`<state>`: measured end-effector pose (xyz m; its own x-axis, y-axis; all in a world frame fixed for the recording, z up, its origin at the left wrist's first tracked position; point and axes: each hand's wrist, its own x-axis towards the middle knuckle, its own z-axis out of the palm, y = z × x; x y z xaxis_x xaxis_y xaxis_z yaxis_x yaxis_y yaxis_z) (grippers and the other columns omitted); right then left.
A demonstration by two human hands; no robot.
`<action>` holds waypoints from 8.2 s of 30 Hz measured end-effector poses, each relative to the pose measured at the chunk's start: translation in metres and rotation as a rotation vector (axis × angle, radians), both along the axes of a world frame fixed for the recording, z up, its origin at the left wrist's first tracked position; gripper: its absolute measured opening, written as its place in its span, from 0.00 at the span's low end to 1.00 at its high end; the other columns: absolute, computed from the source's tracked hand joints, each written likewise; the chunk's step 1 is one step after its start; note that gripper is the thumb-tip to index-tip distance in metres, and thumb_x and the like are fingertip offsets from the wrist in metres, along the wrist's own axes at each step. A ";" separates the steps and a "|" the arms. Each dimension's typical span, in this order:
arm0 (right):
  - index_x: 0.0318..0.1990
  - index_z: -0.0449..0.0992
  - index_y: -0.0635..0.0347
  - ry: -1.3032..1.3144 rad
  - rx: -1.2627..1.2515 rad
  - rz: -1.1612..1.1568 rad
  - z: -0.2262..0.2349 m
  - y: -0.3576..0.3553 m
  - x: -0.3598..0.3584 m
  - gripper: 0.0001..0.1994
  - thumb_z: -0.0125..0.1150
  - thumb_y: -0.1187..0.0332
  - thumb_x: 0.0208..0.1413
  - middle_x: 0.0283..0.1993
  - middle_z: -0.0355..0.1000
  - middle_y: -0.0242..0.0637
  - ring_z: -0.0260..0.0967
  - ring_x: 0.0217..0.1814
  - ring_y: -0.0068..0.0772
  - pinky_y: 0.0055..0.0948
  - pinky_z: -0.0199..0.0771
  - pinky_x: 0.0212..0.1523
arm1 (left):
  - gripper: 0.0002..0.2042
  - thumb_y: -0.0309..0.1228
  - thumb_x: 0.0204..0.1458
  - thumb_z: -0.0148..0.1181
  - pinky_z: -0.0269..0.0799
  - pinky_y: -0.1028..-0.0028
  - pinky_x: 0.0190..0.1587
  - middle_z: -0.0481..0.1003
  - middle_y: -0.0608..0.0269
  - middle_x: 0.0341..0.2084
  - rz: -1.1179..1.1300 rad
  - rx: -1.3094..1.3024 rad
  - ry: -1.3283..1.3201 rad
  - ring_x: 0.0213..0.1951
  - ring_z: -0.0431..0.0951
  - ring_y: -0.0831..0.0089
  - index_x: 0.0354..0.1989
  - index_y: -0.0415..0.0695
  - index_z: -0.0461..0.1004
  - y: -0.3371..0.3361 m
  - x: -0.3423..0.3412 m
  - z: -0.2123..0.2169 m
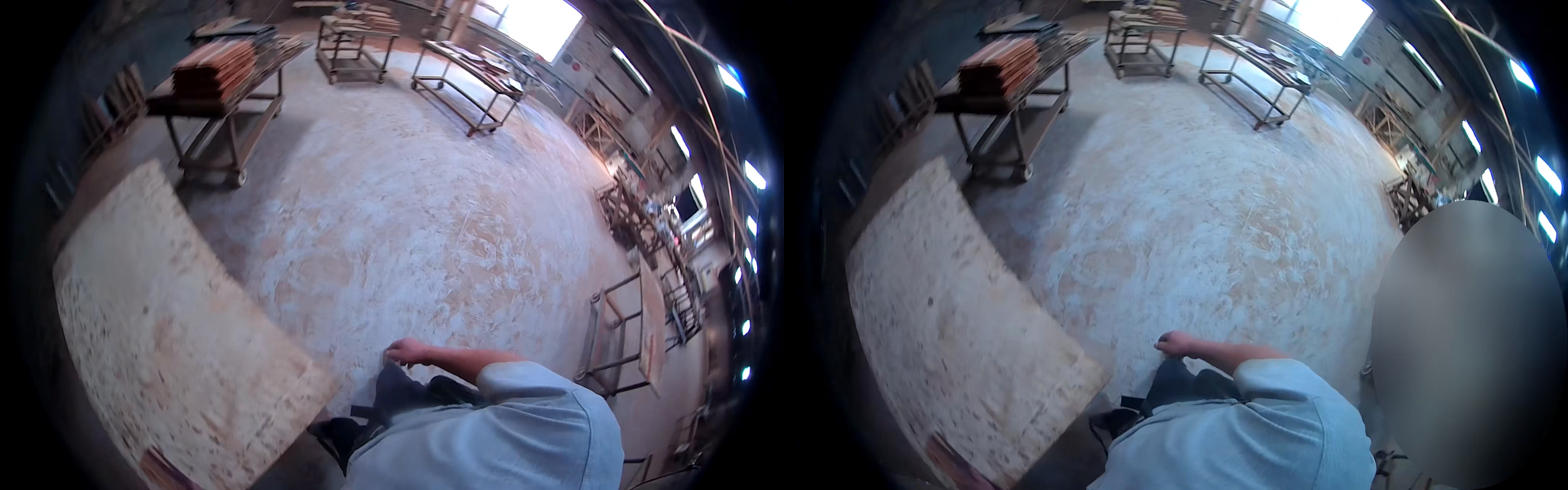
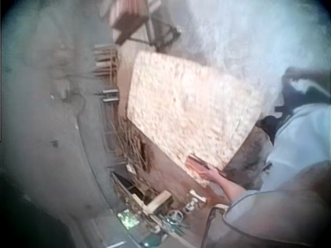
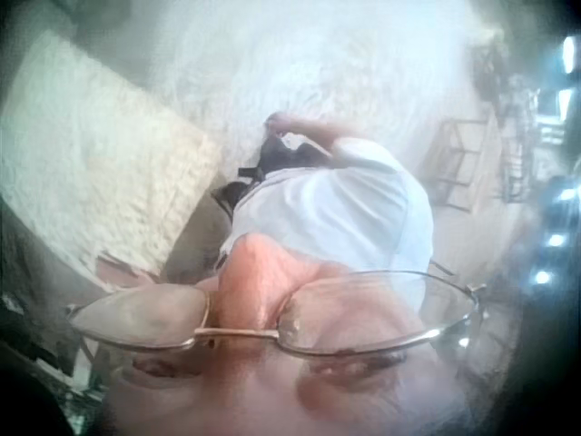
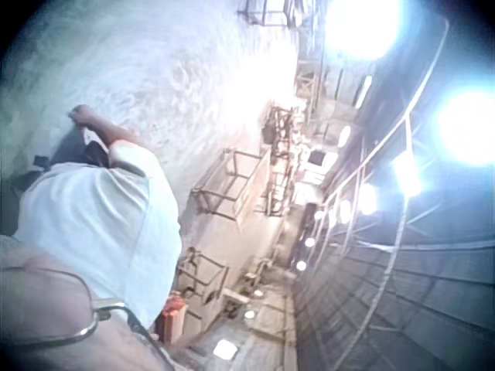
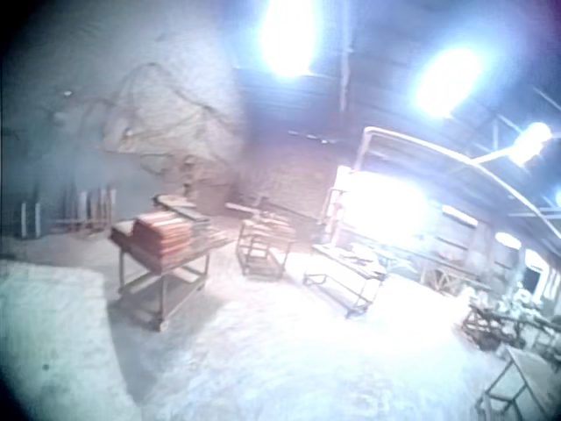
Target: The person walks through a workshop and picks up a stack of wooden planks with rectangular cutouts. They move to a workbench and begin sorting the planks by color and size, creating separate piles of light and dark wood. The person repeatedly picks up individual planks or small stacks, inspects them, and places them into organized groups on the table.
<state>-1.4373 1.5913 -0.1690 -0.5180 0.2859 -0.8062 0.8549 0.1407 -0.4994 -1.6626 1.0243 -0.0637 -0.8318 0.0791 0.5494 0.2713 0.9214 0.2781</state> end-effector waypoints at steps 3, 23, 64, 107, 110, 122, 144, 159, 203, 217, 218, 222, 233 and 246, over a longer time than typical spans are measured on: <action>0.50 0.74 0.62 0.080 -0.035 0.031 -0.009 0.023 0.016 0.22 0.52 0.52 0.58 0.37 0.75 0.38 0.72 0.31 0.30 0.30 0.76 0.31 | 0.37 0.53 0.55 0.49 0.52 0.61 0.64 0.56 0.47 0.64 -0.041 0.082 -0.013 0.64 0.56 0.53 0.66 0.41 0.51 0.096 0.022 0.010; 0.50 0.73 0.65 0.232 -0.095 -0.969 -0.051 0.321 0.167 0.20 0.53 0.57 0.58 0.40 0.73 0.40 0.71 0.33 0.31 0.31 0.75 0.28 | 0.18 0.32 0.47 0.58 0.73 0.61 0.40 0.77 0.48 0.35 -0.598 -0.114 -1.231 0.38 0.78 0.59 0.45 0.34 0.74 0.576 0.019 -0.153; 0.47 0.73 0.65 0.219 -0.002 -1.397 -0.076 1.315 -0.084 0.16 0.54 0.61 0.59 0.34 0.73 0.39 0.69 0.25 0.30 0.31 0.75 0.25 | 0.18 0.42 0.51 0.53 0.74 0.60 0.40 0.78 0.47 0.29 -0.523 -0.688 -1.520 0.31 0.80 0.58 0.33 0.38 0.78 1.564 -0.358 -0.237; 0.48 0.72 0.63 -0.073 -0.162 -1.787 -0.063 2.157 -0.419 0.19 0.54 0.57 0.57 0.42 0.73 0.43 0.70 0.33 0.35 0.35 0.74 0.28 | 0.18 0.41 0.52 0.57 0.73 0.59 0.34 0.77 0.49 0.23 -0.852 -0.301 -1.237 0.29 0.78 0.56 0.37 0.34 0.76 2.784 -0.780 -0.242; 0.49 0.71 0.65 -0.020 -0.134 -1.830 -0.078 2.159 -0.437 0.20 0.54 0.58 0.58 0.40 0.73 0.44 0.72 0.33 0.36 0.35 0.74 0.31 | 0.25 0.41 0.51 0.59 0.70 0.61 0.51 0.76 0.42 0.43 -1.037 -0.564 -1.078 0.48 0.75 0.49 0.52 0.34 0.70 2.919 -0.780 -0.179; 0.44 0.70 0.60 0.191 -0.091 -2.025 -0.061 2.302 -0.472 0.14 0.51 0.58 0.61 0.35 0.70 0.37 0.69 0.28 0.29 0.30 0.74 0.26 | 0.33 0.44 0.48 0.62 0.67 0.62 0.54 0.73 0.41 0.47 -1.260 -0.304 -0.922 0.51 0.73 0.52 0.59 0.34 0.63 3.189 -0.701 -0.073; 0.45 0.71 0.63 0.107 0.178 -2.163 0.029 2.430 -0.583 0.15 0.53 0.59 0.62 0.33 0.70 0.35 0.69 0.28 0.24 0.23 0.72 0.25 | 0.49 0.51 0.36 0.69 0.54 0.55 0.61 0.57 0.38 0.58 -1.056 -0.507 -0.599 0.59 0.58 0.46 0.64 0.40 0.49 3.481 -0.688 -0.065; 0.59 0.64 0.64 0.724 0.311 -1.607 0.097 2.733 -0.743 0.20 0.50 0.63 0.63 0.47 0.71 0.38 0.70 0.46 0.27 0.29 0.73 0.46 | 0.39 0.32 0.37 0.66 0.60 0.61 0.61 0.65 0.40 0.53 -1.538 0.144 -1.363 0.58 0.64 0.51 0.60 0.31 0.57 3.373 -0.703 -0.015; 0.66 0.54 0.59 1.791 0.249 -2.314 0.134 2.529 -0.664 0.43 0.46 0.32 0.54 0.57 0.64 0.53 0.67 0.54 0.54 0.55 0.70 0.53 | 0.43 0.46 0.44 0.60 0.72 0.55 0.51 0.64 0.40 0.55 -1.271 0.630 -2.862 0.51 0.71 0.48 0.65 0.32 0.52 3.353 -0.747 0.027; 0.66 0.54 0.56 1.450 0.692 -2.867 0.125 2.213 -0.607 0.34 0.37 0.40 0.63 0.57 0.65 0.48 0.68 0.54 0.50 0.51 0.73 0.51 | 0.40 0.32 0.40 0.64 0.63 0.69 0.58 0.68 0.56 0.54 -2.121 -0.854 -1.841 0.54 0.69 0.67 0.66 0.40 0.57 3.073 -0.542 0.037; 0.65 0.55 0.55 1.419 0.734 -2.885 0.134 2.203 -0.608 0.34 0.35 0.39 0.63 0.56 0.66 0.48 0.68 0.52 0.50 0.51 0.74 0.50 | 0.40 0.34 0.39 0.65 0.64 0.68 0.57 0.68 0.51 0.54 -2.218 -0.870 -1.770 0.53 0.70 0.64 0.65 0.39 0.57 3.056 -0.532 0.031; 0.65 0.56 0.55 1.576 0.842 -2.778 0.122 2.149 -0.603 0.34 0.34 0.38 0.62 0.54 0.67 0.48 0.70 0.50 0.49 0.50 0.74 0.48 | 0.40 0.39 0.37 0.66 0.65 0.65 0.56 0.68 0.39 0.53 -2.447 -1.034 -1.553 0.53 0.71 0.54 0.63 0.38 0.60 3.016 -0.494 0.026; 0.59 0.64 0.56 1.650 1.353 -3.050 0.119 2.028 -0.605 0.30 0.40 0.40 0.61 0.51 0.71 0.43 0.71 0.51 0.46 0.50 0.72 0.51 | 0.37 0.27 0.39 0.62 0.63 0.67 0.59 0.69 0.51 0.52 -2.474 -1.408 -1.584 0.56 0.68 0.64 0.63 0.35 0.59 2.941 -0.369 -0.012; 0.65 0.57 0.57 2.258 1.906 -2.704 0.093 2.026 -0.552 0.44 0.33 0.28 0.54 0.55 0.66 0.49 0.67 0.51 0.49 0.51 0.70 0.54 | 0.34 0.22 0.45 0.55 0.69 0.77 0.36 0.71 0.56 0.42 -2.452 -2.012 -1.416 0.36 0.72 0.75 0.65 0.36 0.54 2.891 -0.212 -0.058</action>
